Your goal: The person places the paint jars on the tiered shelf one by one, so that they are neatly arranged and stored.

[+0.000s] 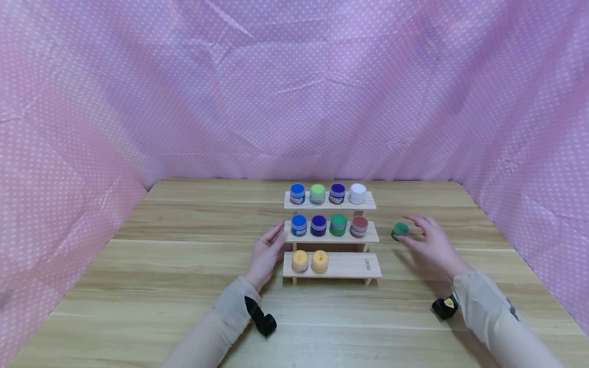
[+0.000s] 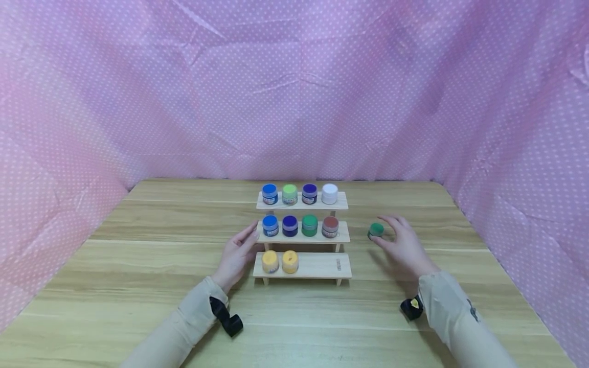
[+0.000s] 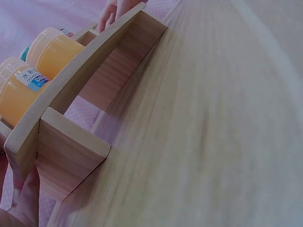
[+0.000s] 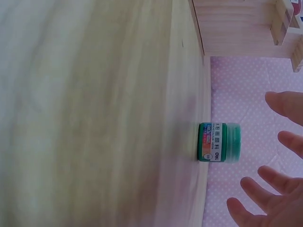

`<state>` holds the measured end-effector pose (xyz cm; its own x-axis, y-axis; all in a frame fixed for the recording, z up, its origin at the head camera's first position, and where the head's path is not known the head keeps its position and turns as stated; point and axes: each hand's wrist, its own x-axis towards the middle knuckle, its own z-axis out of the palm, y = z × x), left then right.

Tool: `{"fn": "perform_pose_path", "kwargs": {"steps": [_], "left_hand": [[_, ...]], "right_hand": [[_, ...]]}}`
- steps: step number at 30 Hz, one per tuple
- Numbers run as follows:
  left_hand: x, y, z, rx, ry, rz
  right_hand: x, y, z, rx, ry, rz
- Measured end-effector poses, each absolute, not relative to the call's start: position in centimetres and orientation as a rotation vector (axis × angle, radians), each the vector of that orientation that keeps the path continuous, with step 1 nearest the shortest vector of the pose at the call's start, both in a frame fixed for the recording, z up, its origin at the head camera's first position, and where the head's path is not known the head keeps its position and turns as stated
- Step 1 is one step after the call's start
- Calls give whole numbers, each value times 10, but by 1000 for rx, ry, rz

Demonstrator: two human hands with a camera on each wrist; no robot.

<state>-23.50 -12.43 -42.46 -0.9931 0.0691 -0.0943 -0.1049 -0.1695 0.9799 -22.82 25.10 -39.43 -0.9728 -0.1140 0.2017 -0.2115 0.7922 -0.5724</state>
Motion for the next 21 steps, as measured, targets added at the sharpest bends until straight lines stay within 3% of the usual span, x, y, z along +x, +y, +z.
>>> {"fn": "perform_pose_path", "kwargs": {"steps": [21], "left_hand": [[-234,-124,-426,-30,1940,2334]], "right_hand": [[-250,253,-403,341,-2916,895]]}}
